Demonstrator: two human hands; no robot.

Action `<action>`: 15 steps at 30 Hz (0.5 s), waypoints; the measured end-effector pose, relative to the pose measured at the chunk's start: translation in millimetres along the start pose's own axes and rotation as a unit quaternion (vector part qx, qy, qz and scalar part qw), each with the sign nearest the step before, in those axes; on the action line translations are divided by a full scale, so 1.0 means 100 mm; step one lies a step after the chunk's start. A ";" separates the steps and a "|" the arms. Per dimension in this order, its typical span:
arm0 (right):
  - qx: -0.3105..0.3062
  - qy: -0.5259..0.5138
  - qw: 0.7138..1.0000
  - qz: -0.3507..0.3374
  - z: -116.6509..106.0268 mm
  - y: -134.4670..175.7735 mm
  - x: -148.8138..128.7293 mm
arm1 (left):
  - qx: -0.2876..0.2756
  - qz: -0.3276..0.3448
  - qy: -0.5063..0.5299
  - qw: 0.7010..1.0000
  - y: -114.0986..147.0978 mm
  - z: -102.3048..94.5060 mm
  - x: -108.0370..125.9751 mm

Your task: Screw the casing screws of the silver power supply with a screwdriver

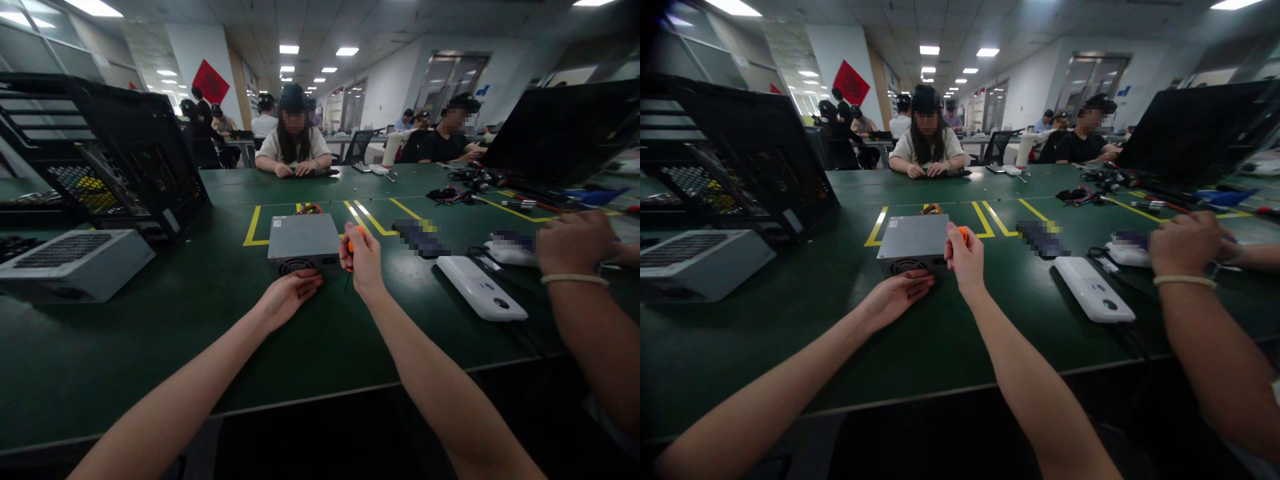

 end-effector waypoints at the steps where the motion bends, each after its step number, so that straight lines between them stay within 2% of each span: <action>1: -0.007 -0.013 1.000 0.005 0.01 0.01 0.00 | -0.003 0.009 -0.006 1.000 -0.02 0.00 0.00; 5: -0.029 -0.068 0.997 -0.005 0.06 0.04 -0.05 | -0.036 0.079 -0.049 0.995 -0.05 0.06 0.06; 9: -0.040 -0.050 0.998 0.001 0.08 0.05 -0.03 | -0.068 0.129 -0.100 0.984 0.02 0.12 0.15; 12: -0.032 -0.051 0.998 -0.004 0.04 0.03 -0.04 | -0.052 0.136 -0.127 0.981 0.07 0.09 0.22; 15: -0.006 -0.082 0.996 -0.021 -0.04 0.01 -0.10 | -0.002 0.135 -0.186 0.973 0.09 -0.02 0.28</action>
Point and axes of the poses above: each hand's wrist, its own y-axis away from the middle knuckle, its own z-axis out of the palm, x = y × z, the point moved 7 cm from there along -y, towards the middle knuckle, and after that the axes turned 2 degrees about z, right-handed, at the moved point
